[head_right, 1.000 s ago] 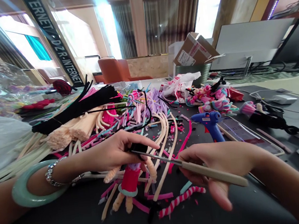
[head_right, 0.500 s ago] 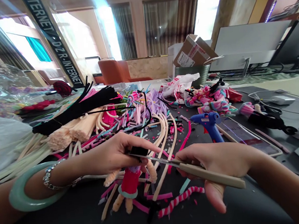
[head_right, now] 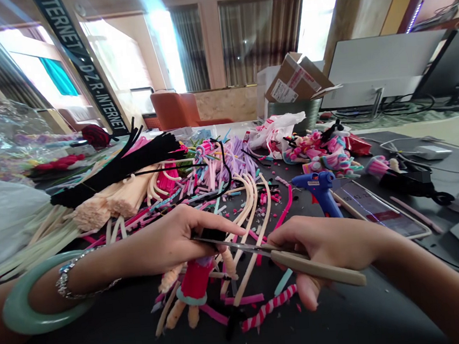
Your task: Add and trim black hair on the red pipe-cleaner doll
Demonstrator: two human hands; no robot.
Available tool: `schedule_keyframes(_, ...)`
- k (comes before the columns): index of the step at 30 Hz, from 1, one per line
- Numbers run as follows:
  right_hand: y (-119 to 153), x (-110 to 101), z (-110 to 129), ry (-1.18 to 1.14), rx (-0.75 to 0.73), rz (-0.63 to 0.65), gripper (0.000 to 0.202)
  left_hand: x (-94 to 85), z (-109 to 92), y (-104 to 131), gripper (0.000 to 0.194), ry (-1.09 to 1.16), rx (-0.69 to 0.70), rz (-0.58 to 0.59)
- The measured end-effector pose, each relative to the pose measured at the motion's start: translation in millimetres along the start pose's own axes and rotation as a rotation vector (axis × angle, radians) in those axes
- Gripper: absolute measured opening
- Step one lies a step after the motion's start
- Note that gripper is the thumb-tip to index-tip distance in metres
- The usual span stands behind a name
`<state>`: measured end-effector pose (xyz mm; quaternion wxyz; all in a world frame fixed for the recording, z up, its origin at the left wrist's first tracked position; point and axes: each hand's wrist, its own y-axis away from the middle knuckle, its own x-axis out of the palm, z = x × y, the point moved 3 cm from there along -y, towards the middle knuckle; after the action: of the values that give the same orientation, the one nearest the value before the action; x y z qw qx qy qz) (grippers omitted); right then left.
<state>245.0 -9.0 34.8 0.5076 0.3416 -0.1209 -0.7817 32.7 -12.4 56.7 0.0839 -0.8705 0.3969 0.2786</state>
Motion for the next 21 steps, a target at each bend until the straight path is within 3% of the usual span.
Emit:
schedule_keyframes(5,-6.1,-0.5,-8.1,-0.135,-0.007,-0.002,0.016,-1.3,0.8,-1.0,0.051,0.009,0.005,0.006)
schedule_keyframes(21,-6.1,-4.9,-7.4,-0.045,-0.007,-0.094,0.024,-1.3,2.5,-1.7,0.052,-0.025,0.027,0.002)
